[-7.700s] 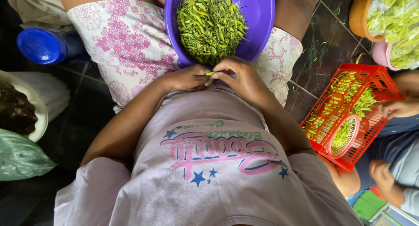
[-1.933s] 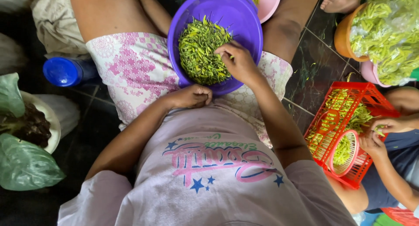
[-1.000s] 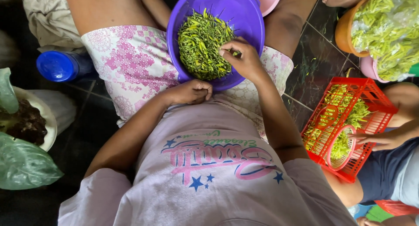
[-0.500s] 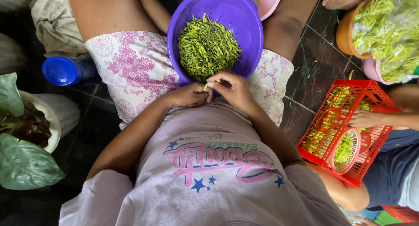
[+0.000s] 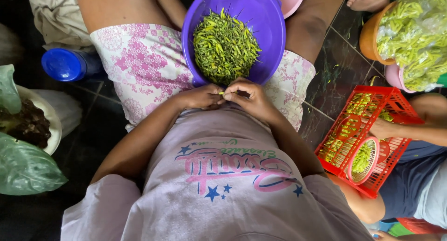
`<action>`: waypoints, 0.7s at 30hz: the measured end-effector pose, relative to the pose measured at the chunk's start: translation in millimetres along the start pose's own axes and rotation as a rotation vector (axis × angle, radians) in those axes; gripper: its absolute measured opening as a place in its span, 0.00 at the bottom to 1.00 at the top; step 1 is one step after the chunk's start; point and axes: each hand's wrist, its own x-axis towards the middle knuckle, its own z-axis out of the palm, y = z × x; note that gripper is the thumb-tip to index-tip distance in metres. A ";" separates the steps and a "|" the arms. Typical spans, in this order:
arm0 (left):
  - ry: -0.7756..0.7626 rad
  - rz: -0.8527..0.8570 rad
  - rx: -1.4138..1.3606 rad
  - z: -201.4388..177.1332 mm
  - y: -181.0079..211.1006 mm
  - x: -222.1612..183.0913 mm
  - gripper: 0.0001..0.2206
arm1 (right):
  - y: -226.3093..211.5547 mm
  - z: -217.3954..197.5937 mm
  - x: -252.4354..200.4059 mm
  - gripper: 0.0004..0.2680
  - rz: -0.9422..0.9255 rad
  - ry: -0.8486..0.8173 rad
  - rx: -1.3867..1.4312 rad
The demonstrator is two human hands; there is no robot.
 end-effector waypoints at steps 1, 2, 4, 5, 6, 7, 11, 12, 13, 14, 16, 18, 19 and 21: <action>-0.001 -0.003 -0.006 1.6 7.8 0.2 0.10 | 4.7 -4.4 2.4 0.02 0.006 -0.001 0.002; -0.006 -0.003 -0.010 3.3 15.9 0.4 0.10 | 9.3 -8.9 4.6 0.02 0.036 0.025 0.022; -0.010 -0.003 -0.014 4.7 25.2 -0.5 0.10 | 19.8 -23.2 11.4 0.03 0.064 0.050 0.041; 0.009 0.001 -0.030 5.9 25.8 -2.8 0.10 | 25.6 -32.2 14.5 0.06 0.039 0.057 -0.062; 0.028 0.005 -0.047 7.3 26.6 -5.2 0.10 | 31.3 -41.0 17.6 0.12 0.014 0.063 -0.164; 0.030 0.003 -0.047 7.9 31.5 -6.0 0.10 | 20.0 -41.6 16.6 0.12 0.014 0.063 -0.162; 0.007 -0.011 -0.039 8.6 39.4 -6.8 0.10 | -17.8 -37.1 14.7 0.15 0.171 0.042 -0.115; 0.006 -0.014 -0.035 8.4 38.2 -6.7 0.10 | -25.3 -34.0 14.5 0.16 0.213 0.024 -0.081; 0.007 -0.015 -0.036 8.4 36.6 -6.6 0.10 | -27.6 -32.5 13.8 0.16 0.214 0.023 -0.080; 0.013 0.001 -0.026 8.5 35.0 -6.4 0.10 | -29.9 -31.2 13.0 0.11 0.239 0.004 -0.110; 0.018 0.012 -0.018 8.7 31.0 -6.3 0.10 | -36.7 -25.3 12.7 0.07 0.266 -0.015 -0.135; 0.025 -0.027 0.003 7.7 27.2 -4.8 0.11 | -46.4 -17.7 14.8 0.07 0.212 -0.019 -0.140; 0.020 -0.029 0.005 7.9 26.8 -4.9 0.11 | -41.3 -12.5 15.5 0.07 0.213 -0.014 -0.139; 0.048 -0.050 0.100 7.9 27.5 -3.0 0.12 | -31.8 -4.2 17.4 0.05 0.062 -0.058 -0.215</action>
